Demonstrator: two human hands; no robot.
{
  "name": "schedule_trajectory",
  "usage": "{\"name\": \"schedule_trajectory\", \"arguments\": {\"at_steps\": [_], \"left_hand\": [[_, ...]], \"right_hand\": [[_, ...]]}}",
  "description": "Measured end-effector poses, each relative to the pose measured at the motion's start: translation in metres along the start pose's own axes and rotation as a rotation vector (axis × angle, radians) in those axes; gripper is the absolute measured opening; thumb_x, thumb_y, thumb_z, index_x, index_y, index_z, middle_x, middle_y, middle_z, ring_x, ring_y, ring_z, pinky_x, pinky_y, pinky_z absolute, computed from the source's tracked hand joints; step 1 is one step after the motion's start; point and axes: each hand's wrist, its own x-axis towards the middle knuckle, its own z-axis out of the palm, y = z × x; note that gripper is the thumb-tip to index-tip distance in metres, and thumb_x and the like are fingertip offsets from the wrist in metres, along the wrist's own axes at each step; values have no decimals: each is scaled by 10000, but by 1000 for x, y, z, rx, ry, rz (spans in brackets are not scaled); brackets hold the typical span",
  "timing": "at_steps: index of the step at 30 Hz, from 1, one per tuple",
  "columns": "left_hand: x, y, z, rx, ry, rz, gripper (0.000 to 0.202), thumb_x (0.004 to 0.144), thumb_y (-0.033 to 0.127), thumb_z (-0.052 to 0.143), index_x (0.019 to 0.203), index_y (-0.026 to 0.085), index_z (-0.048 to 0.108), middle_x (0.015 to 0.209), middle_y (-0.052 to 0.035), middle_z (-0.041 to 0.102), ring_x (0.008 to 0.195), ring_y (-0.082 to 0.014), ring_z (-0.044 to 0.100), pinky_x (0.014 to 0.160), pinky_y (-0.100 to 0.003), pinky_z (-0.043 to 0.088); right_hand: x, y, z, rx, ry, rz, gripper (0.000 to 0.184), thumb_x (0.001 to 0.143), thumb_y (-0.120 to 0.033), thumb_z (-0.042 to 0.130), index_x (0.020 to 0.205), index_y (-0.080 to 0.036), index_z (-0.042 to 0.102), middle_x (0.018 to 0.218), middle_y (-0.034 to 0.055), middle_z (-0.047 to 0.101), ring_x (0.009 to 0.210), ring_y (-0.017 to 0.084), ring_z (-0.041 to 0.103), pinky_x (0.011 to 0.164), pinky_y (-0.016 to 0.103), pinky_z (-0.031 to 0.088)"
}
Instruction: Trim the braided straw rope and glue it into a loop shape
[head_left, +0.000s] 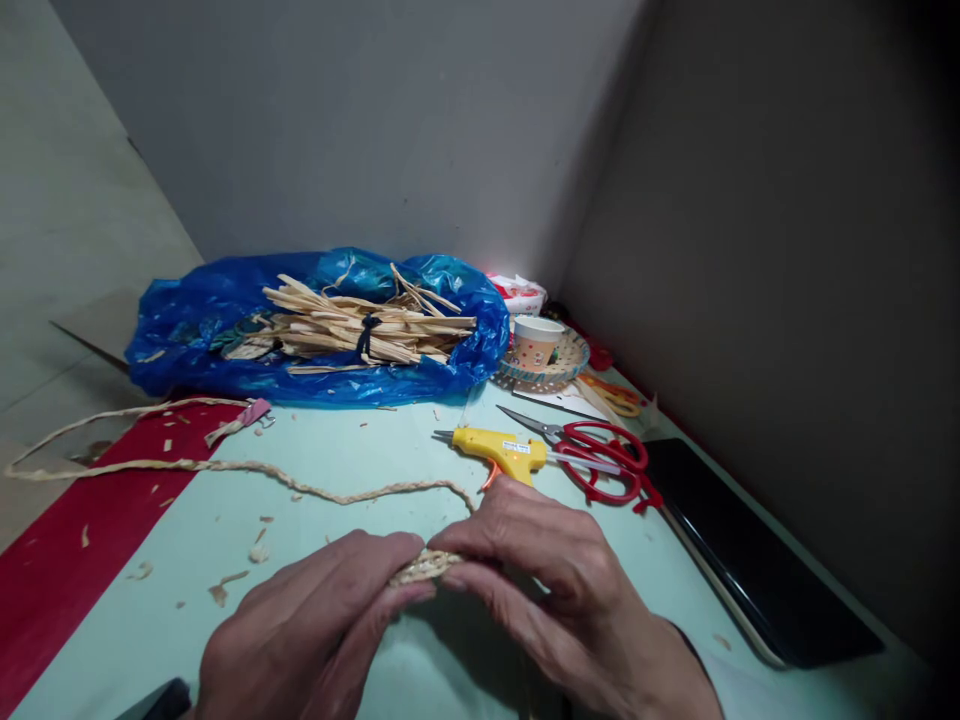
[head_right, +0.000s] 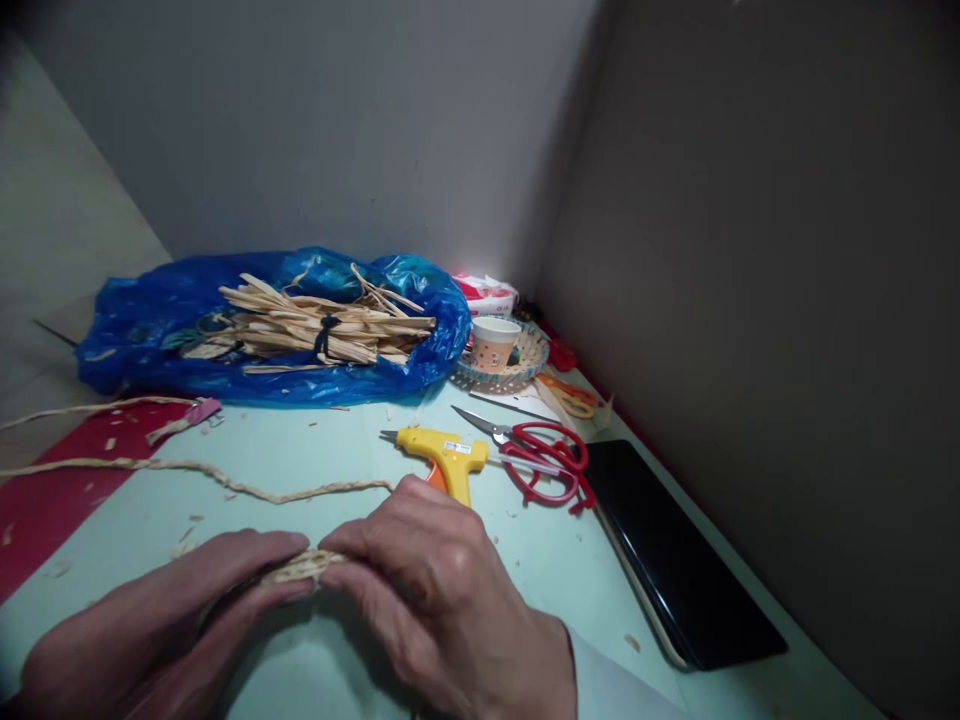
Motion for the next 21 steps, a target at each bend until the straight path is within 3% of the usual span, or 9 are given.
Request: {"name": "schedule_trajectory", "arguments": {"at_steps": [4, 8, 16, 19, 21], "left_hand": [[71, 61, -18, -16, -18, 54, 262, 850, 237, 619, 1103, 292, 653, 931, 10, 781, 798, -199, 713, 749, -311, 565], [97, 93, -30, 28, -83, 33, 127, 892, 213, 572, 960, 277, 658, 778, 57, 743, 649, -124, 676, 652, -211, 513], [98, 99, -31, 86, -117, -25, 132, 901, 233, 538, 822, 303, 618, 691, 121, 679, 603, -71, 637, 648, -169, 448], [103, 95, -31, -12, -141, -38, 91, 886, 227, 592, 842, 304, 613, 698, 123, 663, 605, -65, 624, 620, -145, 454], [108, 91, -33, -66, -177, -19, 105, 893, 218, 593, 930, 308, 631, 804, 98, 686, 725, -80, 653, 683, -139, 475]], "right_hand": [[-2, 1, 2, -38, 22, -43, 119, 906, -116, 609, 1003, -102, 677, 801, 37, 680, 739, 129, 541, 716, 283, 447], [-2, -1, 3, -68, 21, -68, 113, 898, -95, 601, 982, -77, 673, 768, 44, 652, 706, 134, 522, 681, 286, 440], [-1, -7, 7, -91, 36, -37, 115, 908, -92, 570, 950, -80, 677, 738, 33, 627, 688, 136, 512, 681, 298, 435], [-1, -3, 9, -82, 42, -32, 119, 906, -101, 570, 942, -90, 683, 724, 30, 632, 676, 134, 516, 660, 290, 425], [-2, 2, 8, -98, 57, -16, 122, 911, -118, 567, 945, -100, 683, 729, 32, 640, 677, 134, 526, 658, 281, 424]]}}
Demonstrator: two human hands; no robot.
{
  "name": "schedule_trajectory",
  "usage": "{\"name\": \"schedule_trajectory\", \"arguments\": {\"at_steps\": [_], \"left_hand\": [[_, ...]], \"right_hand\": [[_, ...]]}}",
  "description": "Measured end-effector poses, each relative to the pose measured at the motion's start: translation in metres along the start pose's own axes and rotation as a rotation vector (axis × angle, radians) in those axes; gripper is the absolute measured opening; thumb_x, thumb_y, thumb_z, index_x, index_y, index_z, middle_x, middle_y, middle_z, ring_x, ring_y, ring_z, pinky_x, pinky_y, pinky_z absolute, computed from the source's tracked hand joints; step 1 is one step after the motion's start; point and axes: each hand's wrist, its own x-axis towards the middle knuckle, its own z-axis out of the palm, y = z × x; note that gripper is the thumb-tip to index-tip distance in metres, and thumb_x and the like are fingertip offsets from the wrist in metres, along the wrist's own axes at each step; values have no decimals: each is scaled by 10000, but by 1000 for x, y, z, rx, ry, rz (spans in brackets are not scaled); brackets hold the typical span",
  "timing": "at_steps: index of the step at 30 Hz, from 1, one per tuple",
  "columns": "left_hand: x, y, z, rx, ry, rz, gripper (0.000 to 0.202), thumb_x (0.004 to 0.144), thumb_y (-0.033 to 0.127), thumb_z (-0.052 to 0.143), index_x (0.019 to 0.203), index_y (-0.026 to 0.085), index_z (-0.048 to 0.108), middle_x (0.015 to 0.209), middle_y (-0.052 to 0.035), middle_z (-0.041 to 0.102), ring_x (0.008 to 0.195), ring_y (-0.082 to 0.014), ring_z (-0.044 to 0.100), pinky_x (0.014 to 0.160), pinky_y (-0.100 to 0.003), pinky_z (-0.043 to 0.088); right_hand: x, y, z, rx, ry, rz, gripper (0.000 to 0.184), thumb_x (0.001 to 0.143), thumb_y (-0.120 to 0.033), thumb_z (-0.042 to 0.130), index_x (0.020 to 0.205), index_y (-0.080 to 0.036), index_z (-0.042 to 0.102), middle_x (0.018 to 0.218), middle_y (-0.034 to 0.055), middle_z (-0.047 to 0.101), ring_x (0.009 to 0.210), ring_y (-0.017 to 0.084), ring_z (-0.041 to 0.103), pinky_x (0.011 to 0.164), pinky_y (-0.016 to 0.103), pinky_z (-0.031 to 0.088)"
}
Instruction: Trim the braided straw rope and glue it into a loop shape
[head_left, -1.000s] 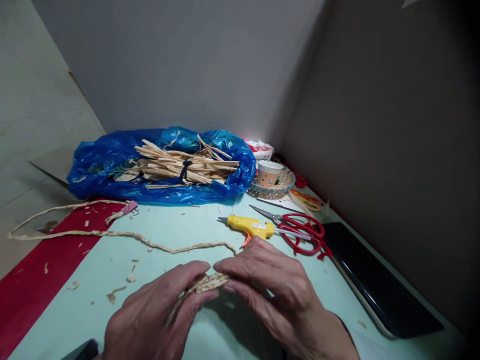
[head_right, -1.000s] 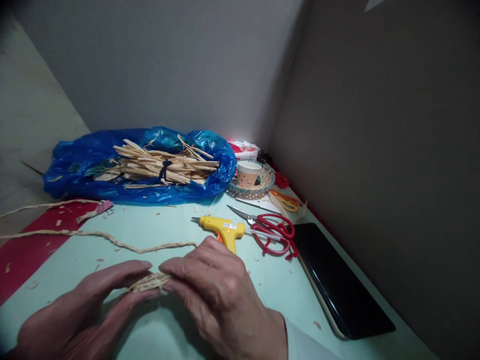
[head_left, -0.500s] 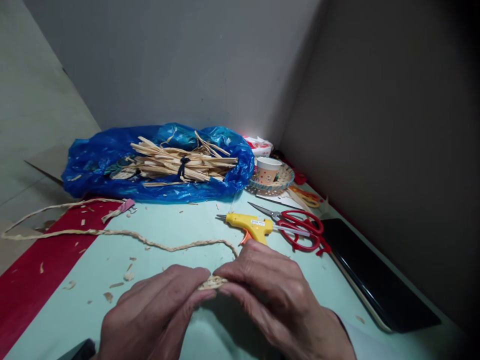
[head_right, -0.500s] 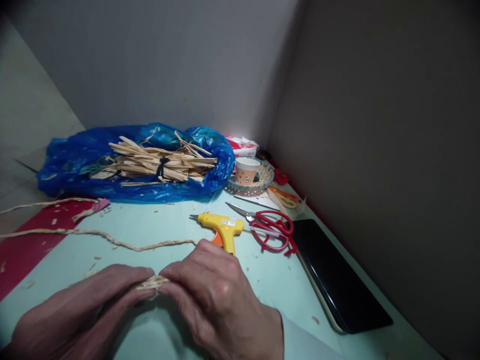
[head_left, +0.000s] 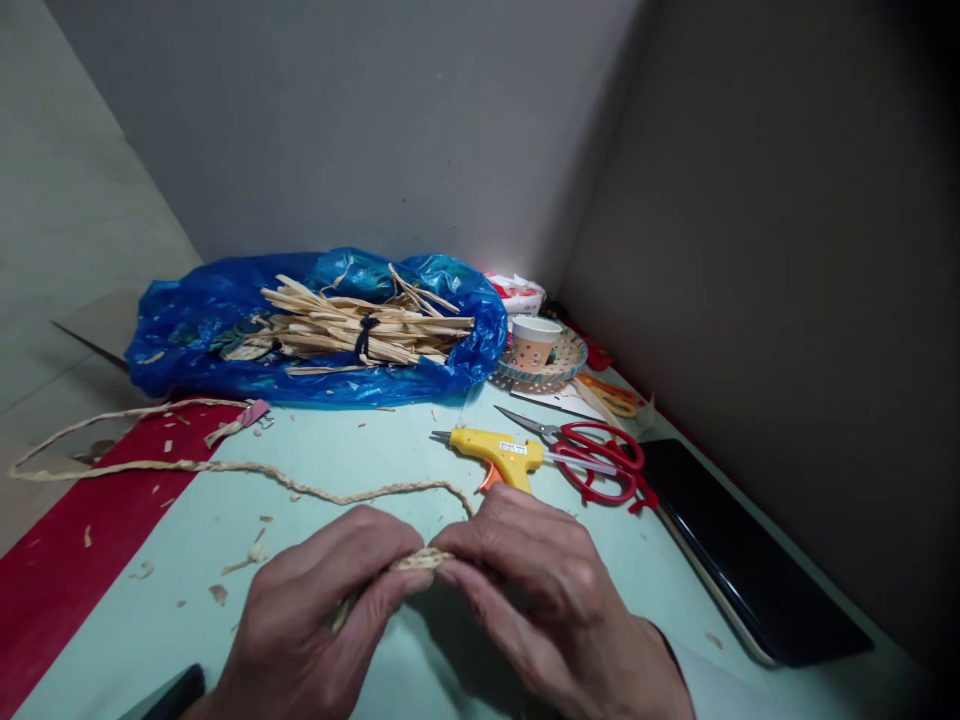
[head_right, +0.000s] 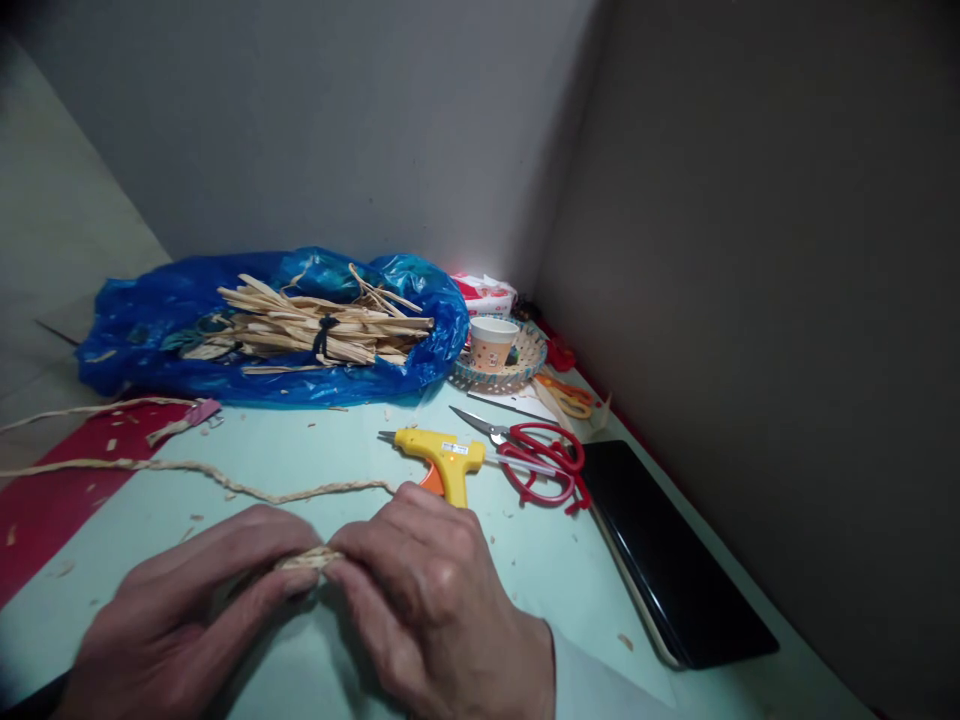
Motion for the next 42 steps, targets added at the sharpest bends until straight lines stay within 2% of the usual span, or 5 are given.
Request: {"name": "schedule_trajectory", "arguments": {"at_steps": [9, 15, 28, 33, 42], "left_hand": [[10, -14, -3, 80, 29, -84, 292, 976, 281, 435, 1207, 341, 603, 1238, -5, 557, 1163, -160, 547, 959, -239, 432], [12, -14, 11, 240, -55, 270, 235, 925, 167, 536, 1147, 215, 595, 853, -35, 686, 771, -190, 639, 703, -306, 536], [8, -28, 18, 410, -80, 324, 226, 907, 47, 419, 990, 203, 560, 711, -40, 622, 665, -210, 629, 611, -327, 517], [7, -24, 18, 523, -179, 236, 170, 932, 112, 459, 881, 180, 606, 703, -26, 638, 634, -192, 617, 590, -342, 530], [-13, -4, 31, 622, -302, -171, 303, 914, 296, 596, 1199, 194, 594, 1217, -89, 635, 970, -230, 657, 801, -439, 561]], "right_hand": [[2, 24, -4, -115, -64, 133, 171, 937, -214, 535, 891, -154, 688, 744, 43, 665, 694, 159, 591, 659, 269, 427], [1, 25, 0, -83, -110, 83, 194, 957, -228, 493, 970, -169, 677, 800, 51, 693, 728, 164, 597, 697, 272, 440], [1, 28, 3, -220, -124, 38, 231, 985, -272, 431, 941, -182, 639, 795, 35, 658, 740, 172, 568, 661, 292, 405], [0, 30, 7, -220, -114, 53, 218, 971, -236, 439, 900, -186, 639, 796, 43, 651, 765, 195, 574, 665, 304, 403], [-3, 35, 10, -136, -122, 16, 162, 932, -171, 502, 886, -181, 657, 792, 47, 672, 765, 195, 597, 686, 295, 422]]}}
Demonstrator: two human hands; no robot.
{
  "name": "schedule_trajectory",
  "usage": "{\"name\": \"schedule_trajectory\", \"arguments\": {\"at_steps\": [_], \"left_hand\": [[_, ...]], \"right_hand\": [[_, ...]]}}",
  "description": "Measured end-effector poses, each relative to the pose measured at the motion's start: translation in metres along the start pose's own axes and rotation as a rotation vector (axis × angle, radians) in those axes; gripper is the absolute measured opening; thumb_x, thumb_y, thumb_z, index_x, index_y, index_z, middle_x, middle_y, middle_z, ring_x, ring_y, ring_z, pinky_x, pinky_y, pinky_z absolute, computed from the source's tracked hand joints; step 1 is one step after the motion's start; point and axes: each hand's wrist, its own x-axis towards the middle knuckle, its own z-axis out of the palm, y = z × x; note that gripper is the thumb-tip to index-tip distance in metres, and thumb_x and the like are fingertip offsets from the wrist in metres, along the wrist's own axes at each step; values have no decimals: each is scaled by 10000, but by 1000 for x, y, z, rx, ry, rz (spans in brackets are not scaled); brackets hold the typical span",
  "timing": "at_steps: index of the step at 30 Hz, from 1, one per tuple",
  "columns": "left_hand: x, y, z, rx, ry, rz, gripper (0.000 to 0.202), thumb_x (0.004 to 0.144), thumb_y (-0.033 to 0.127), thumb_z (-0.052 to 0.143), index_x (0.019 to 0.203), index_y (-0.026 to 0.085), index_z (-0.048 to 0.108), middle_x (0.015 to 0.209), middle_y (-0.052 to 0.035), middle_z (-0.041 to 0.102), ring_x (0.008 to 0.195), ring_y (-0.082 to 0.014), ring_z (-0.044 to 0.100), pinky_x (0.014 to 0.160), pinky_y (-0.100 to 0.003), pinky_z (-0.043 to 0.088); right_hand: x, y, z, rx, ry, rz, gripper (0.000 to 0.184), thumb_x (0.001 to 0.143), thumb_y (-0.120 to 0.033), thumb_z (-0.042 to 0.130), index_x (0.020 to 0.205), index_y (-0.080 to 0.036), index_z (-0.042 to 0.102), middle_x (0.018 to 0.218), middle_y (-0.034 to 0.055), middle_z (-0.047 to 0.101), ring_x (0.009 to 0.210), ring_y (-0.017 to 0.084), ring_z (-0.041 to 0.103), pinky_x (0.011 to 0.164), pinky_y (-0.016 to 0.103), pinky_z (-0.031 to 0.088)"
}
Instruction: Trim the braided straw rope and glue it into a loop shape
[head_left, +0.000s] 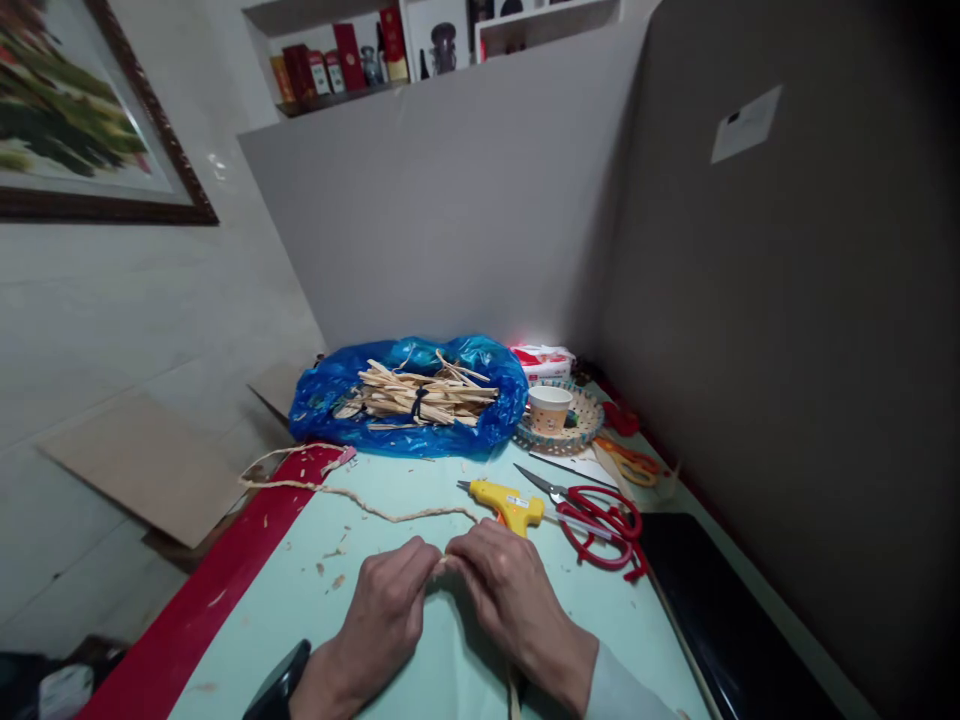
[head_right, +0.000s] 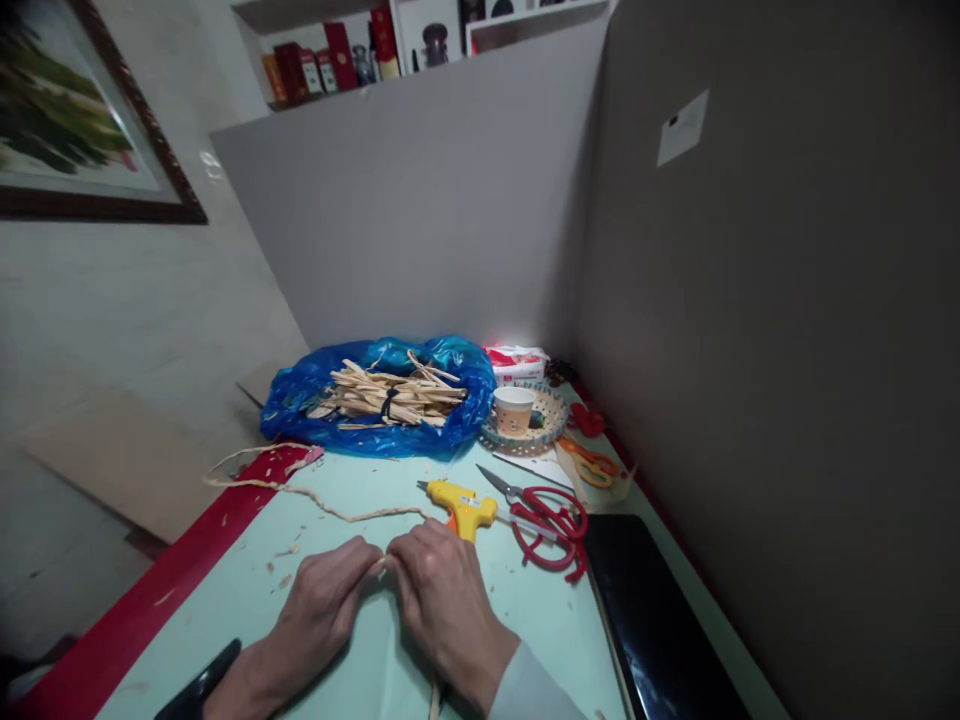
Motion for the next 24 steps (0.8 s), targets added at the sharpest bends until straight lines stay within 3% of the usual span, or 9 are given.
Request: {"name": "schedule_trajectory", "arguments": {"at_steps": [8, 15, 20, 24], "left_hand": [[-8, 11, -21, 30, -113, -119, 315, 909, 299, 604, 1202, 186, 592, 1212, -89, 637, 975, -236, 658, 803, -447, 559], [-10, 3, -44, 91, -174, -40, 291, 912, 298, 599, 1179, 183, 603, 1178, -83, 652, 942, -224, 665, 786, -432, 564], [-8, -5, -40, 56, -141, 30, 309, 910, 298, 602, 1198, 184, 594, 1205, -89, 641, 969, -235, 659, 801, -445, 560], [-13, -20, -41, -66, -7, 48, 278, 909, 297, 605, 1163, 183, 610, 1163, -79, 658, 923, -215, 668, 775, -423, 566]], "right_hand": [[-1, -2, -1, 40, -44, -18, 198, 948, -173, 478, 901, -169, 670, 798, 63, 685, 767, 195, 610, 699, 298, 440], [2, -9, -1, 40, -39, -99, 223, 968, -249, 471, 909, -178, 674, 787, 49, 668, 759, 180, 582, 688, 283, 434], [5, -12, -1, 40, -16, -107, 262, 974, -260, 447, 918, -167, 686, 780, 63, 671, 744, 184, 583, 686, 298, 446], [8, -15, 0, 58, 7, -93, 261, 971, -267, 462, 905, -170, 694, 768, 59, 686, 728, 175, 599, 686, 296, 463]]}}
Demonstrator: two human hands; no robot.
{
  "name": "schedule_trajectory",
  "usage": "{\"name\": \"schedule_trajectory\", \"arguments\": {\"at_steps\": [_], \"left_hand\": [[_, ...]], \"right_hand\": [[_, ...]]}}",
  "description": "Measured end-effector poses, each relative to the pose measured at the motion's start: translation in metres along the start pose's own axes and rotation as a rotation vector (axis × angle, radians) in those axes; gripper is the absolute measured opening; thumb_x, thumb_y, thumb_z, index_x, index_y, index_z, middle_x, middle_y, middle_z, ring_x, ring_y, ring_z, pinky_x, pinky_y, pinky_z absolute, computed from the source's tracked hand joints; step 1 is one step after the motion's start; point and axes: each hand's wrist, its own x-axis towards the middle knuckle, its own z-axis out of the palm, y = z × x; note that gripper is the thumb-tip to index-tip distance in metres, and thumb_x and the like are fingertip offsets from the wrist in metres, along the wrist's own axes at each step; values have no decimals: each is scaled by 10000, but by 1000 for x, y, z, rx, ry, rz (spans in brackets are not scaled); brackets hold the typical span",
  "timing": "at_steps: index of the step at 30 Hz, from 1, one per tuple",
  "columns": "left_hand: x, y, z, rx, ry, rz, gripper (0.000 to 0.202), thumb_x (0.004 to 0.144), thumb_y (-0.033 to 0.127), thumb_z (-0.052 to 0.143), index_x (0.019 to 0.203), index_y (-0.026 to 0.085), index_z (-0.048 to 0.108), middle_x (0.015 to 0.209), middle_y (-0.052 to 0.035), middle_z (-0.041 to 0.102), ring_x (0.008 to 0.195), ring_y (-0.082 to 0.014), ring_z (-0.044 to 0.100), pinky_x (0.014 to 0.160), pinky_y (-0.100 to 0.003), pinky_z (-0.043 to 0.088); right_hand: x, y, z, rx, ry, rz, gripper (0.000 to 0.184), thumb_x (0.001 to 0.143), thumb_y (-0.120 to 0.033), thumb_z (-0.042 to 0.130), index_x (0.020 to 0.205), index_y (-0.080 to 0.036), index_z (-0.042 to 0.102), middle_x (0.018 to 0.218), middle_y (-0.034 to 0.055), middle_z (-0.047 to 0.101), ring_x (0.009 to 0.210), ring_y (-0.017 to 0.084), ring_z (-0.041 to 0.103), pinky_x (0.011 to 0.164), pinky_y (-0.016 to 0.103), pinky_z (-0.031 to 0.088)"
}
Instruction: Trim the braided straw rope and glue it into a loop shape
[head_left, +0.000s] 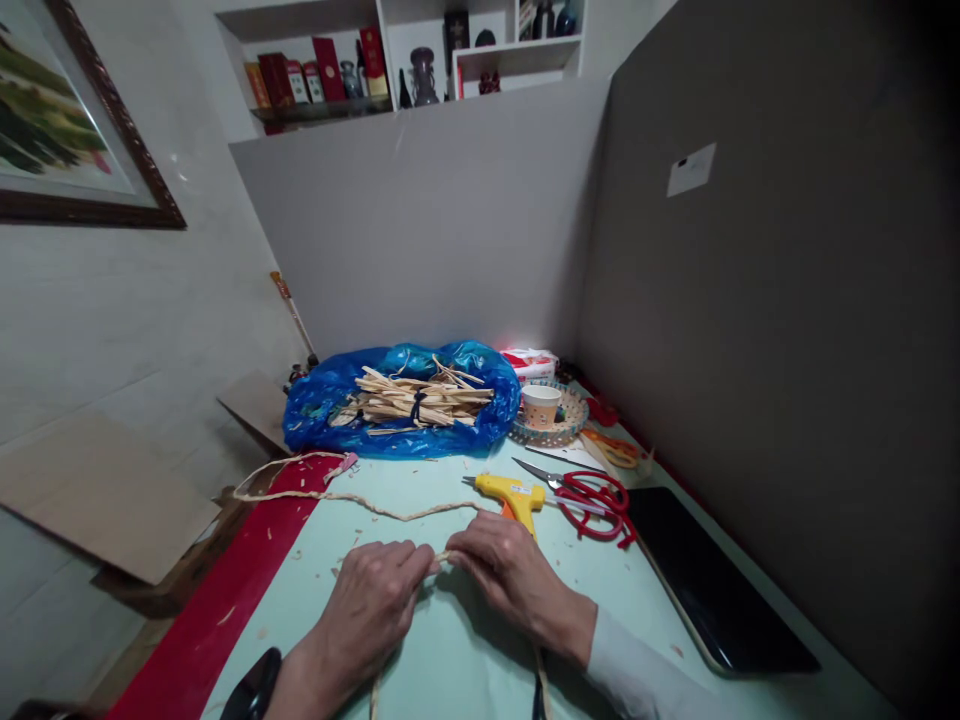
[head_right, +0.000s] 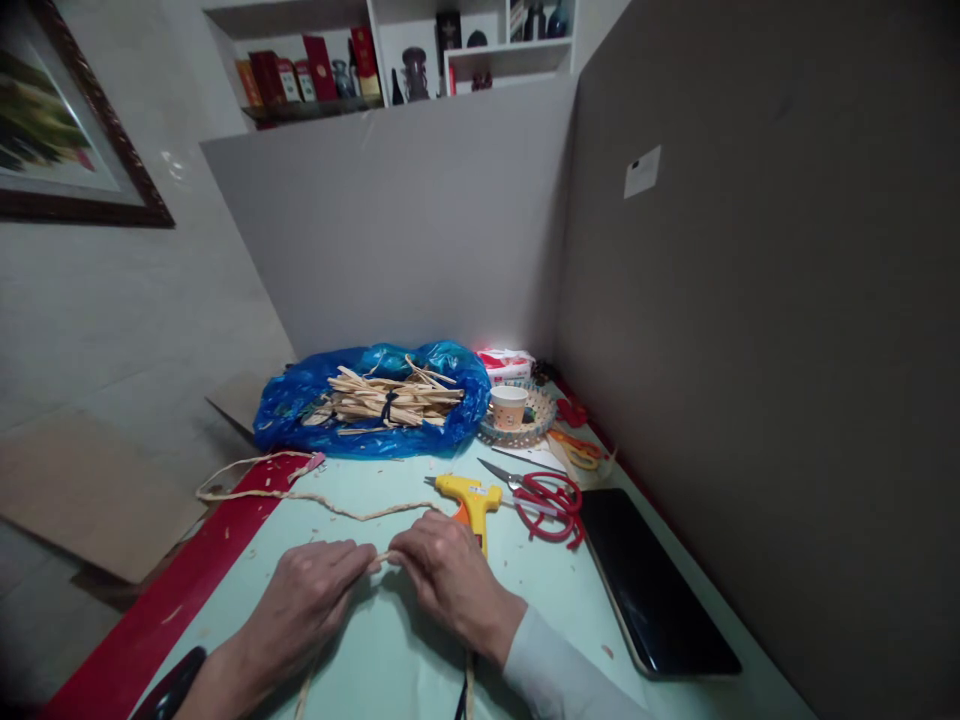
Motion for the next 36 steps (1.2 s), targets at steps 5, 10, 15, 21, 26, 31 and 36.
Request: {"name": "schedule_trajectory", "arguments": {"at_steps": [5, 10, 15, 21, 26, 31, 36], "left_hand": [[-3, -35, -31, -229, 395, -181, 280, 982, 309, 438, 905, 169, 667, 715, -1, 667, 538, -134, 609, 524, -276, 527], [1, -44, -42, -455, 424, -176, 167, 889, 310, 623, 838, 165, 690, 858, -33, 714, 824, -195, 678, 747, -362, 560], [2, -26, -35, -620, 313, -192, 221, 940, 333, 540, 967, 152, 664, 824, -17, 693, 692, -164, 667, 653, -339, 552], [-6, -15, -47, -706, 219, -225, 310, 943, 381, 464, 865, 190, 695, 638, 24, 657, 516, -146, 579, 521, -254, 443], [-13, -17, -57, -628, 297, -247, 315, 933, 351, 469, 674, 221, 591, 543, 58, 493, 486, -148, 464, 518, -261, 348], [-16, -21, -70, -611, 382, -257, 267, 908, 327, 495, 697, 224, 623, 550, 57, 484, 534, -159, 465, 567, -273, 335], [-33, -44, -84, -701, 486, -377, 205, 857, 353, 593, 748, 215, 699, 521, 60, 515, 488, -131, 442, 508, -247, 328]], "right_hand": [[6, 1, -11, 20, 51, 59, 268, 978, -285, 475, 893, -172, 704, 778, 58, 708, 731, 175, 627, 679, 297, 485], [20, -8, -14, 47, 20, 65, 227, 964, -295, 528, 921, -174, 716, 818, 52, 726, 758, 166, 637, 701, 284, 488], [41, -25, -2, 77, -51, 2, 178, 945, -256, 563, 931, -166, 716, 825, 55, 721, 753, 157, 618, 692, 256, 458], [65, -35, 8, 120, -47, 0, 205, 936, -226, 548, 893, -146, 732, 797, 94, 698, 755, 191, 578, 726, 311, 421], [80, -46, 17, 351, 2, 108, 204, 916, -273, 587, 930, -155, 753, 826, 70, 746, 730, 168, 632, 694, 279, 475], [92, -56, 32, 568, 93, 238, 324, 903, -380, 567, 929, -110, 744, 805, 83, 755, 689, 170, 661, 604, 255, 520], [105, -48, 28, 540, 242, 298, 375, 912, -447, 515, 994, -143, 718, 979, 98, 738, 877, 194, 648, 759, 289, 508]]}}
